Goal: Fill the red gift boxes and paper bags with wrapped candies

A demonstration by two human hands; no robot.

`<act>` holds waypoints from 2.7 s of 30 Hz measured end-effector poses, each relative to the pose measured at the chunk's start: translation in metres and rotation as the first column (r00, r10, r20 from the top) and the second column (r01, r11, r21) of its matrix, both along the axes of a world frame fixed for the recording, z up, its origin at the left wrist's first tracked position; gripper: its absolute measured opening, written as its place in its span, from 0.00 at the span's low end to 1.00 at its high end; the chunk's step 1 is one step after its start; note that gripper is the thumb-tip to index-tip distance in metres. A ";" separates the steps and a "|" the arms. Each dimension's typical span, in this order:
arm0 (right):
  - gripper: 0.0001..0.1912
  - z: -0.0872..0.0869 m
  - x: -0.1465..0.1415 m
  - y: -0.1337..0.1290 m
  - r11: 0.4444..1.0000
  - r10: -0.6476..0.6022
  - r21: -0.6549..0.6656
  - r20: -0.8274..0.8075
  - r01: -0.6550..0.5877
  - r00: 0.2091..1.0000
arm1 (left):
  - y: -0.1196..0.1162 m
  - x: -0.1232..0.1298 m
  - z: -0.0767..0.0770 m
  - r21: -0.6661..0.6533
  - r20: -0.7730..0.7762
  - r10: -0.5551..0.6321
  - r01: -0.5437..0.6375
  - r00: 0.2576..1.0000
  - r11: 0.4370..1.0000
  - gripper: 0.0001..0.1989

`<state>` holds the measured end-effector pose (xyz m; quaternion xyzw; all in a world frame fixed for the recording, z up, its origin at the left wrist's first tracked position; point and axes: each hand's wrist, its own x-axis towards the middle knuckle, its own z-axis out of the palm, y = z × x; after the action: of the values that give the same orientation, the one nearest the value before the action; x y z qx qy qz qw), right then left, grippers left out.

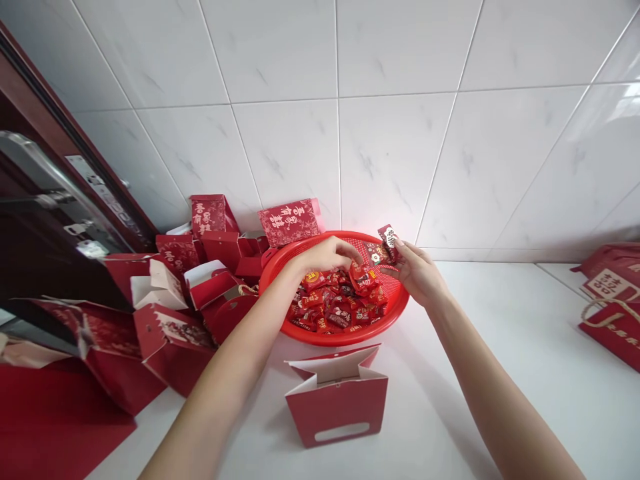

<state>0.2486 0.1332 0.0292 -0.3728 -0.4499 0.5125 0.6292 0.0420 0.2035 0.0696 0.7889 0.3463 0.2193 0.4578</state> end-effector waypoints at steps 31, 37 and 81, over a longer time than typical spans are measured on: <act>0.25 0.035 -0.057 -0.068 0.967 -0.142 0.251 0.420 0.035 0.896 | -0.116 -0.029 -0.002 0.143 0.552 0.313 -0.458 0.773 0.877 0.13; 0.22 0.030 -0.059 -0.066 0.948 -0.104 0.314 0.454 -0.050 0.885 | -0.117 -0.029 -0.002 0.158 0.513 0.330 -0.465 0.792 0.871 0.13; 0.10 0.073 -0.036 -0.110 0.853 0.188 0.244 0.680 -0.461 0.709 | -0.177 -0.066 0.045 0.286 -0.435 0.192 -0.067 0.880 0.956 0.09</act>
<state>0.2130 0.0230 0.1024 -0.3003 -0.7884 0.3589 0.3994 -0.0237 0.0262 0.1147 0.8467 0.4646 0.1012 0.2386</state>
